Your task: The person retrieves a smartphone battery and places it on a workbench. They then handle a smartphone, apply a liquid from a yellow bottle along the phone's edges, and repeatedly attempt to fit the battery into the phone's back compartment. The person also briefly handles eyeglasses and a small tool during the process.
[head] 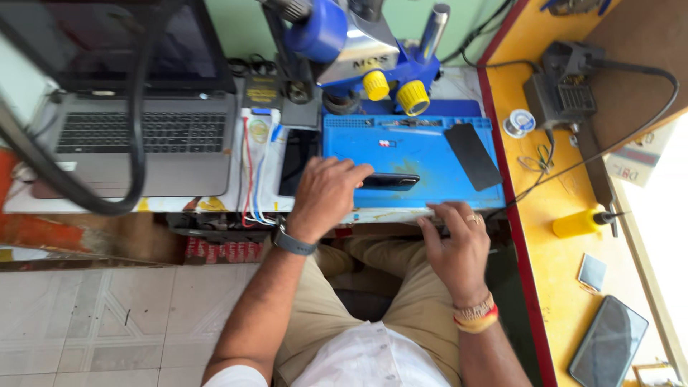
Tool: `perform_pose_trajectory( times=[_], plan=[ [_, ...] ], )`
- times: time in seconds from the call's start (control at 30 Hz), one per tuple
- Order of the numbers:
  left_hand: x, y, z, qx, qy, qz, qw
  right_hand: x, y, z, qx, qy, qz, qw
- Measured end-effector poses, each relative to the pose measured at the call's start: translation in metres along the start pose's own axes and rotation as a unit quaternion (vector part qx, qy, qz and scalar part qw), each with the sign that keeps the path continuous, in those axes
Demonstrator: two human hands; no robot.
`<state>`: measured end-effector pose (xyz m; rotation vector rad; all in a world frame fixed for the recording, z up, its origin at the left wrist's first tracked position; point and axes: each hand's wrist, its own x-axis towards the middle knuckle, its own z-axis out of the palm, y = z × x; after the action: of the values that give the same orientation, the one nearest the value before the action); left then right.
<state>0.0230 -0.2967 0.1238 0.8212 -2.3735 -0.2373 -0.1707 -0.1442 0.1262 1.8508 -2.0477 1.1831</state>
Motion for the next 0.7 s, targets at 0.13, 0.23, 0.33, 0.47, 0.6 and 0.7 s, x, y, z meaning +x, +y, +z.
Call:
perform_pose_trajectory(
  times=[0.13,0.23,0.33,0.47,0.6,0.7],
  plan=[
    [0.013,-0.011,0.011,-0.043,-0.012,0.047,0.998,0.014,0.016,0.017,0.025,-0.01,0.012,1.0],
    [0.017,-0.016,0.021,-0.046,-0.048,0.05,0.997,0.019,0.029,0.035,0.09,-0.027,0.021,0.995],
    [0.019,-0.02,0.028,-0.039,-0.037,0.061,0.997,0.018,0.038,0.054,0.178,-0.052,0.095,0.978],
    [0.014,-0.017,0.038,-0.049,0.015,0.066,0.996,0.01,0.047,0.068,0.166,-0.02,0.085,0.982],
    [0.002,-0.006,0.055,-0.083,0.073,0.027,0.993,0.006,0.055,0.073,0.206,-0.021,0.108,0.972],
    [-0.006,-0.004,0.067,-0.137,0.117,-0.016,0.984,0.003,0.058,0.074,0.213,-0.021,0.102,0.971]
  ],
)
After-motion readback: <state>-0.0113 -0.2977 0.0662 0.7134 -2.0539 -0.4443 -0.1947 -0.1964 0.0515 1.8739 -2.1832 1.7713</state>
